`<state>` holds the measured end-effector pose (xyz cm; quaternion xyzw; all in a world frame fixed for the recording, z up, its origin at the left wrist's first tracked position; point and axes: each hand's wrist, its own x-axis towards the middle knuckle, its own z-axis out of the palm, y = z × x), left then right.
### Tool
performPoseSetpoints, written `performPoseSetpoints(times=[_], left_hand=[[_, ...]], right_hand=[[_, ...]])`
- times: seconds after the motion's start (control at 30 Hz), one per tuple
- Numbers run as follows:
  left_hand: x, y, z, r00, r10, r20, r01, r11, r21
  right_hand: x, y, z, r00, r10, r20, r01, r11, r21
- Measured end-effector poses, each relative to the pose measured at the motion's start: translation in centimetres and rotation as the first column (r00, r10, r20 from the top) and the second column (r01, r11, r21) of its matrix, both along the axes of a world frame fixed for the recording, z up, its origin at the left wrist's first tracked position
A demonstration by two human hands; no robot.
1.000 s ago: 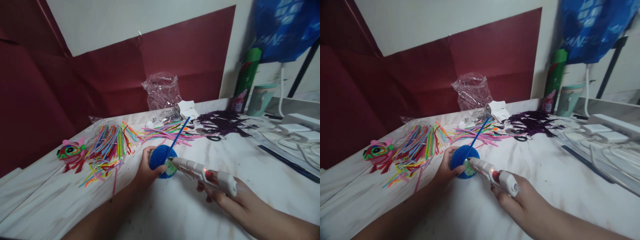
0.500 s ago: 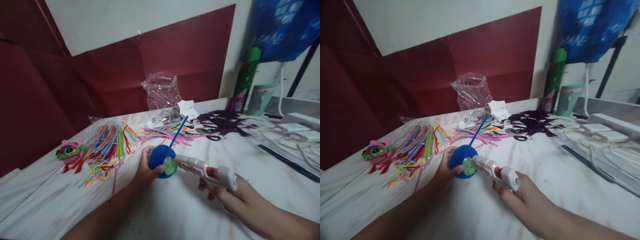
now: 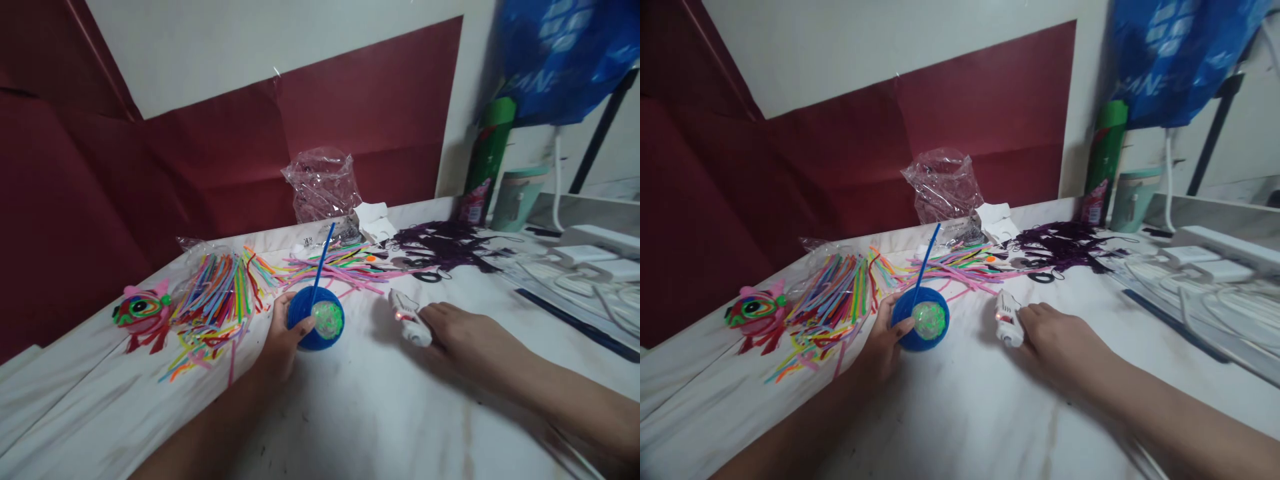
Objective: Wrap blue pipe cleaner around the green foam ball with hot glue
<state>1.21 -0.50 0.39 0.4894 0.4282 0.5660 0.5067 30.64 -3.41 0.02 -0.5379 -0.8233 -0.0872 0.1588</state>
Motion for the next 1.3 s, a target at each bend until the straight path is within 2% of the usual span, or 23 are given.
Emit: performPoseSetpoints(times=[0.3, 0.47, 0.6, 0.73, 0.83, 0.87, 1.0, 1.13, 1.3], left_hand=[[-0.3, -0.3, 0.3, 0.998, -0.040, 0.044, 0.039, 0.999, 0.016], [-0.4, -0.2, 0.2, 0.998, -0.062, 0.031, 0.061, 0.997, 0.042], [-0.6, -0.3, 0.1, 0.996, -0.056, -0.066, 0.060, 0.997, 0.048], [-0.8, -0.4, 0.1, 0.973, -0.094, -0.213, 0.114, 0.990, 0.081], [-0.9, -0.3, 0.1, 0.948, -0.146, -0.283, 0.192, 0.971, 0.141], [-1.0, -0.3, 0.1, 0.942, -0.152, -0.300, 0.205, 0.966, 0.155], [-1.0, -0.2, -0.3, 0.933, -0.134, -0.333, 0.197, 0.967, 0.164], [-0.8, -0.3, -0.5, 0.940, -0.101, -0.327, 0.173, 0.965, 0.198], [-0.2, -0.7, -0.2, 0.946, -0.059, -0.320, 0.127, 0.972, 0.197]], right_hand=[[0.0, 0.2, -1.1, 0.990, 0.030, 0.140, -0.028, 1.000, -0.015], [1.0, 0.2, 0.1, 0.984, 0.124, 0.132, -0.124, 0.992, -0.001], [0.5, 0.1, 1.8, 0.983, 0.184, 0.026, -0.186, 0.975, 0.125], [-2.3, 0.1, 3.2, 0.951, 0.296, -0.087, -0.259, 0.919, 0.298], [-5.5, 0.2, 3.4, 0.892, 0.449, -0.057, -0.383, 0.815, 0.434], [-6.5, 0.2, 3.3, 0.885, 0.462, -0.061, -0.386, 0.799, 0.462], [-8.9, 0.5, 2.5, 0.885, 0.422, -0.196, -0.299, 0.839, 0.455], [-8.9, 0.5, 1.6, 0.869, 0.409, -0.277, -0.282, 0.871, 0.401], [-8.8, 0.0, 1.0, 0.837, 0.347, -0.424, -0.247, 0.930, 0.274]])
